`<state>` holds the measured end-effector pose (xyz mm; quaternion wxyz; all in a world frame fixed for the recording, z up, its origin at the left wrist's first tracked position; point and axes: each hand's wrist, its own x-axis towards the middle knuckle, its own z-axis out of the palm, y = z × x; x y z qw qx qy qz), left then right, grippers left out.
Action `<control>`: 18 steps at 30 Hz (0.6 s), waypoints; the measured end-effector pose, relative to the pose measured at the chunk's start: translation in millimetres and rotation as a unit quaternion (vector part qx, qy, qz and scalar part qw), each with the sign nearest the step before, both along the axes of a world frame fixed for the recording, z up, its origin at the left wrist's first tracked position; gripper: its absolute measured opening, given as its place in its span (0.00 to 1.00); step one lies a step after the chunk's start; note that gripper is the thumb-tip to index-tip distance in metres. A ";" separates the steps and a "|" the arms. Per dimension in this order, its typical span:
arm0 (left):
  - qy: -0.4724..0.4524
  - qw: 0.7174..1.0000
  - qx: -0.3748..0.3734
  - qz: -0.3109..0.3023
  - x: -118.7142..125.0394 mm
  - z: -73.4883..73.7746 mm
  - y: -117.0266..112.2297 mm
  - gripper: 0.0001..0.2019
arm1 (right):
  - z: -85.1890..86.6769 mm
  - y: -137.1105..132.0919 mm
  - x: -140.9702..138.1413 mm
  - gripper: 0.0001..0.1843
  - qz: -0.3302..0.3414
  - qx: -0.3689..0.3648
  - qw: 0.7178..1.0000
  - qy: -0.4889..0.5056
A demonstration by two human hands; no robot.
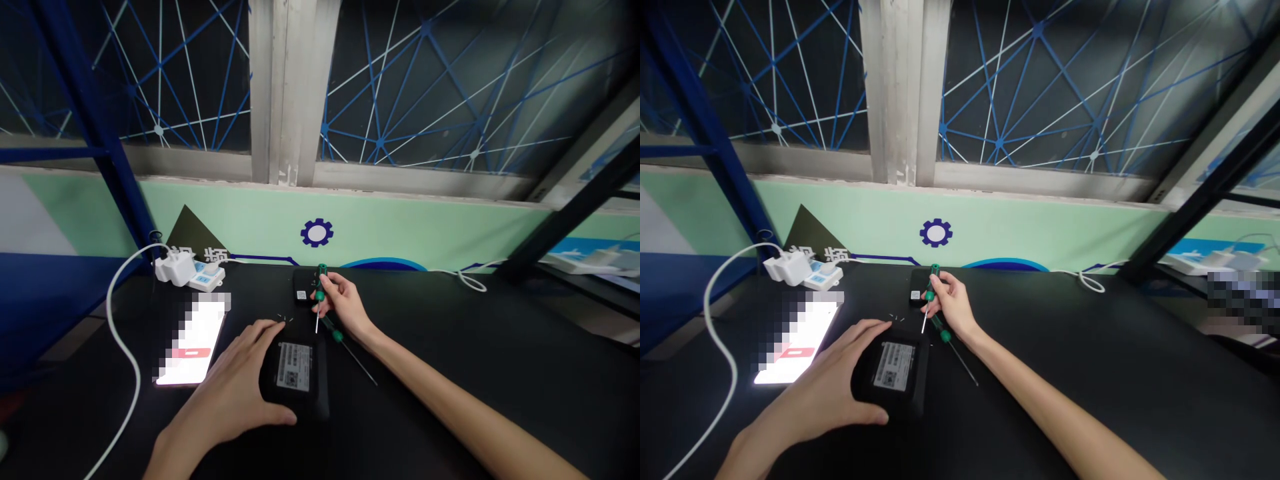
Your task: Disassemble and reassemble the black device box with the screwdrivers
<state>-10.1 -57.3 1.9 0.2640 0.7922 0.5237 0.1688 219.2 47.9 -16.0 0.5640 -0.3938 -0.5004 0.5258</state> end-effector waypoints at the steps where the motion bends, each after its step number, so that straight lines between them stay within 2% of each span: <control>1: 0.003 1.000 0.000 0.003 -0.1 -0.3 0.1 0.52 | -0.6 0.3 -0.4 0.29 -0.002 0.000 1.000 0.000; 5: 0.000 1.000 0.008 0.005 0.3 -1.1 -0.5 0.52 | -2.1 0.0 -2.2 0.29 -0.013 0.016 1.000 -0.006; 11: 0.022 0.999 0.021 0.022 1.1 -1.7 -0.2 0.45 | -1.7 -6.6 -10.2 0.26 -0.009 0.068 0.997 -0.024; 18: 0.009 0.999 0.031 0.021 0.1 -4.1 0.7 0.44 | -0.4 -7.6 -7.6 0.25 -0.075 0.086 0.994 0.001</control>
